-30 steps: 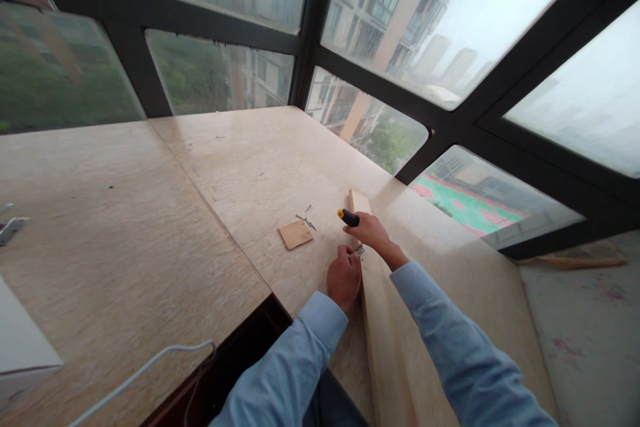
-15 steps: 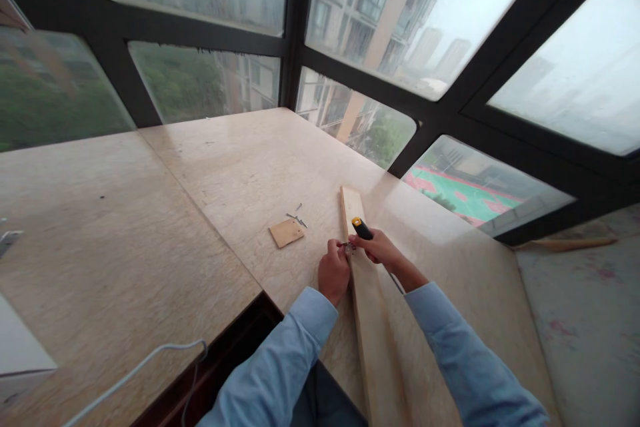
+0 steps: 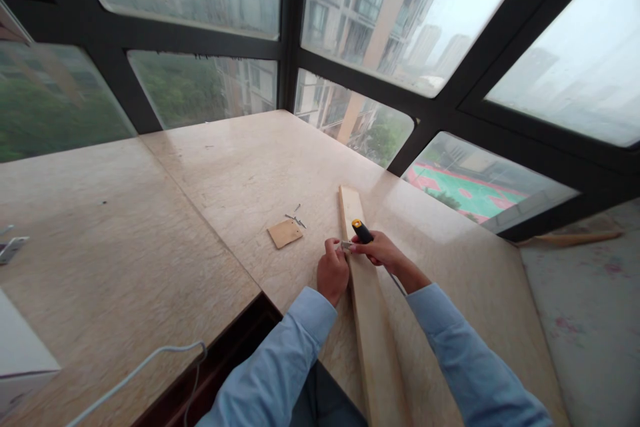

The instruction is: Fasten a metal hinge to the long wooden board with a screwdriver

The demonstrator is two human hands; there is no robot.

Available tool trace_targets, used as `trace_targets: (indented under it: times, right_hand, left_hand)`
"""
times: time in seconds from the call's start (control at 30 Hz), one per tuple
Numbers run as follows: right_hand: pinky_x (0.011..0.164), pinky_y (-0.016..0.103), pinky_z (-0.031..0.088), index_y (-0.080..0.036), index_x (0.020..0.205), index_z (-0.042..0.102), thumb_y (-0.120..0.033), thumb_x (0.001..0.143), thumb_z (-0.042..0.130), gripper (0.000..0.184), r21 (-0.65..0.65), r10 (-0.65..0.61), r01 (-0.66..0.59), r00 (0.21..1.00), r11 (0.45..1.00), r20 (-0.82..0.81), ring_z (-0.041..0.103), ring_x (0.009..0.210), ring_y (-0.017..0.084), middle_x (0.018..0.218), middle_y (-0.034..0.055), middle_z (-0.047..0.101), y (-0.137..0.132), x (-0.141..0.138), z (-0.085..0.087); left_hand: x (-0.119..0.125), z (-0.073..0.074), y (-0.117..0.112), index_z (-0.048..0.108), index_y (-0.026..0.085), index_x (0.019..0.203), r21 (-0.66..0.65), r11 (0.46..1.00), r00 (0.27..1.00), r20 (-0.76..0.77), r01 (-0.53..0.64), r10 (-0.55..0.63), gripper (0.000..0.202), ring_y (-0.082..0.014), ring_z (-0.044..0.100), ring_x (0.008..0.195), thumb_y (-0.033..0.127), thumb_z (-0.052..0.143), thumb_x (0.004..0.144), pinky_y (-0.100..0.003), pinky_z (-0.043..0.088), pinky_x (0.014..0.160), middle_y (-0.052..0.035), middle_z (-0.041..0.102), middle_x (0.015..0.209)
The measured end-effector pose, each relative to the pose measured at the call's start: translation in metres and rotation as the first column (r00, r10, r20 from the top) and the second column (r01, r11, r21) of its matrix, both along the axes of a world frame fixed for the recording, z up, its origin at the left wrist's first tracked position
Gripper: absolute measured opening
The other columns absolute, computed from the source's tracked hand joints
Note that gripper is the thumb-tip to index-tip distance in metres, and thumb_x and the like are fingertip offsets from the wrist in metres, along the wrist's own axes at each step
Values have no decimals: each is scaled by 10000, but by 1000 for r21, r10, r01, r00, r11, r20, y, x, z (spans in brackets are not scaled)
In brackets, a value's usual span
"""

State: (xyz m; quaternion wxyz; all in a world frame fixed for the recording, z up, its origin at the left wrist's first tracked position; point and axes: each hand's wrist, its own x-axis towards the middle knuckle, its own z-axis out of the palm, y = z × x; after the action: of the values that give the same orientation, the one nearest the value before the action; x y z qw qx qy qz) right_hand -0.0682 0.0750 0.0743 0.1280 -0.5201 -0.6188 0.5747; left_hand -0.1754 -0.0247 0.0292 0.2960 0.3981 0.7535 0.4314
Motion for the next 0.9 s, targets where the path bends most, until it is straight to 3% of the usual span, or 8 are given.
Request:
trace_targets:
  times: [0.2,0.4,0.53,0.63,0.77,0.9]
  right_hand:
    - [327,178,219,-127,890,602,-362,567,773,434,96,-51,53,998,994,-20,349,334,49,432,-92,437,-2,-1,-3]
    - [319,186,224,-134,836,609,-353,604,745,346,186,-125,133,991,973,-54,357,335,53,458,-70,460,1,-12,9]
    - [326,188,258,-139,831,613,-340,716,647,234,286,-89,61,992,956,87,379,344,54,510,-43,505,5,-45,16]
    - [355,190,302,-128,754,633,-259,674,684,162,310,-46,-6,986,951,160,422,369,62,534,-17,548,10,-77,15]
    - [366,204,313,-113,678,633,-194,618,716,130,285,7,-80,969,955,248,464,385,98,500,9,553,20,-116,7]
    - [352,194,282,-105,725,628,-210,670,690,134,210,53,-109,965,972,255,433,380,74,570,31,604,24,-141,1]
  left_hand:
    - [0,-3,-1,485,193,1168,69,997,999,18,35,-37,281,-195,669,771,246,375,914,-264,418,649,-46,712,822]
    - [2,-5,1,503,193,1142,98,994,997,62,48,-54,327,-181,684,851,347,541,856,-258,478,730,-59,720,917]
    - [2,-7,2,516,205,1103,110,991,995,43,79,-85,274,-167,685,813,326,537,858,-258,488,721,-41,720,906]
    - [3,-9,2,516,203,1082,115,990,996,15,87,-89,235,-163,682,825,269,523,856,-253,481,723,-36,715,921]
    - [2,-8,2,529,199,1010,93,990,994,-42,103,-99,173,-182,675,856,272,528,853,-254,453,704,-43,710,939]
    - [-1,-4,1,529,190,972,19,990,986,-96,142,-139,169,-220,669,817,324,514,871,-268,390,614,-72,704,898]
